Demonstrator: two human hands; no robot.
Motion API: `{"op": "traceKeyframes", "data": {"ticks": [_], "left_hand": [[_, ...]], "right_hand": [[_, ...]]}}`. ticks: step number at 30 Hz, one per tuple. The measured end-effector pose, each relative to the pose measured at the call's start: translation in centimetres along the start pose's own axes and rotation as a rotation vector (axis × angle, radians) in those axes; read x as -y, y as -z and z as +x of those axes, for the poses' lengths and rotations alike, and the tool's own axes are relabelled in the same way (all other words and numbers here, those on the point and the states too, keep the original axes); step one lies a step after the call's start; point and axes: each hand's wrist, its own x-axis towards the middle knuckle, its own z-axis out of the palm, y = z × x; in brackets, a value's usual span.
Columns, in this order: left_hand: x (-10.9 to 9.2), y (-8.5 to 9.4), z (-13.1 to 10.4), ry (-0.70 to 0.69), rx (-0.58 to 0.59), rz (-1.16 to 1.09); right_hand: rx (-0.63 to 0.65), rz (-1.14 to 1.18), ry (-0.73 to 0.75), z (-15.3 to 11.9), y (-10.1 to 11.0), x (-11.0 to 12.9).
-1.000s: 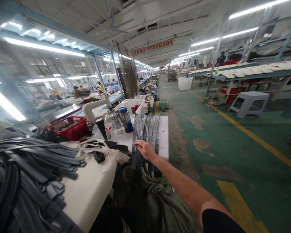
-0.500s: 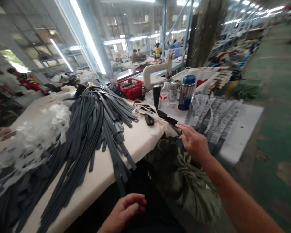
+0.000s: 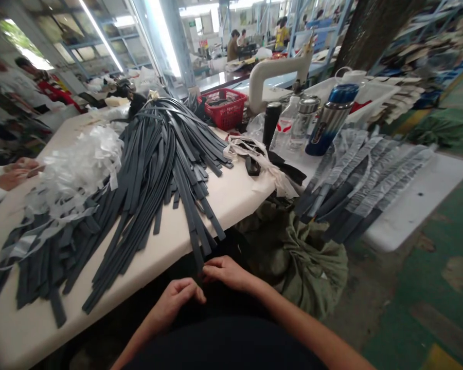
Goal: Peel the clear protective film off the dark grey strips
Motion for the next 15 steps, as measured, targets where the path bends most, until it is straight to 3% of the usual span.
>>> {"op": "traceKeyframes", "data": {"ticks": [4, 8, 11, 13, 15], "left_hand": [[-0.3, 1.4, -0.4, -0.071, -0.276, -0.048], [-1.8, 1.3, 0.2, -0.092, -0.263, -0.23], [-3.3, 1.1, 1.2, -0.069, -0.257, -0.34], [-4.3, 1.1, 1.8, -0.093, -0.29, -0.343], [-5.2, 1.2, 2.1, -0.158, -0.31, -0.241]], "right_hand": [[0.034, 0.129, 0.002, 0.4, -1.5, 1.4], [0.105, 0.136, 0.054, -0.4, -2.1, 4.1], [0.135, -0.141, 0.137, -1.0, -2.0, 6.0], [0.029, -0.404, 0.25, -1.1, -1.4, 7.0], [-0.195, -0.563, 0.427, -0.6, -0.5, 7.7]]}}
